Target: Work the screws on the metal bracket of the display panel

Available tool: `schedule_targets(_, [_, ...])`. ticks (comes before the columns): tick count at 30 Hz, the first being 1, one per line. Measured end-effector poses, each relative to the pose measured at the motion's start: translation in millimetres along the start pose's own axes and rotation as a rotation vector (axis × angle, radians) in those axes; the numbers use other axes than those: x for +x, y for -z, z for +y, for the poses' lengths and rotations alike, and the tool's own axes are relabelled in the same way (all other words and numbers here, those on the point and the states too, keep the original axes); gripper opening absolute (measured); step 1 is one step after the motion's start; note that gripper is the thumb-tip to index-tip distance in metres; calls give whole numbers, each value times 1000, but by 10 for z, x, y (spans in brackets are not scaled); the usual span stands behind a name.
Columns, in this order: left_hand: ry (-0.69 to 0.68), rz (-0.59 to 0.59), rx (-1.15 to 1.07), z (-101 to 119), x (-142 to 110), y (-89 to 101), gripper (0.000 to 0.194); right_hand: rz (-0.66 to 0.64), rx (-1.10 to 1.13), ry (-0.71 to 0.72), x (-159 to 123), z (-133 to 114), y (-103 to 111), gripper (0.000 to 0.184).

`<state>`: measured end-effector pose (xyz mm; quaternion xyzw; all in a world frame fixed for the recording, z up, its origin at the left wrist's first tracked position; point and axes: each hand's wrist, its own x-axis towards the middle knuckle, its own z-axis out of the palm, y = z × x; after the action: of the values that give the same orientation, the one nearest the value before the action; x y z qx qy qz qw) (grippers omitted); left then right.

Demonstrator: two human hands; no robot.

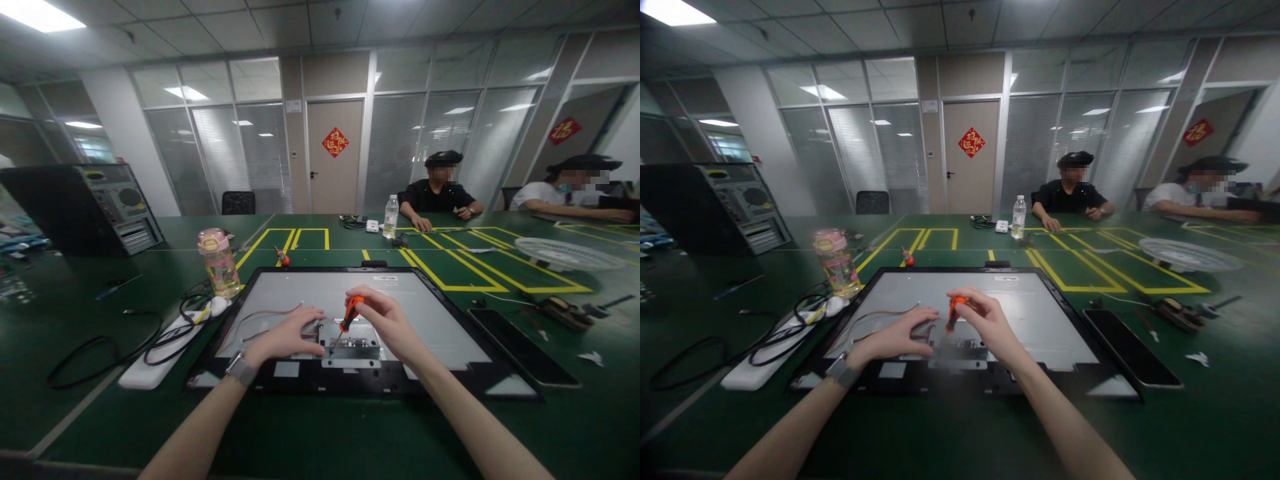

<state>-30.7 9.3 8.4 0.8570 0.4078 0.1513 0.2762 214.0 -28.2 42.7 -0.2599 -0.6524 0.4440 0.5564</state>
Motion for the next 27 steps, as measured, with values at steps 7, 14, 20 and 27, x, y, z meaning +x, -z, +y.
schedule_targets(7, [-14,-2,5,13,6,-1,76,-6,49,14,-1,-15,-17,19])
schedule_targets(14, [-1,-2,-4,62,-7,13,75,-54,72,-28,-12,-72,-22,16])
schedule_targets(20, [-1,4,-11,61,-7,11,75,-38,80,10,4,-20,-7,16])
schedule_targets(27, [-12,4,7,54,-8,8,75,-49,53,-25,-2,-62,-15,18])
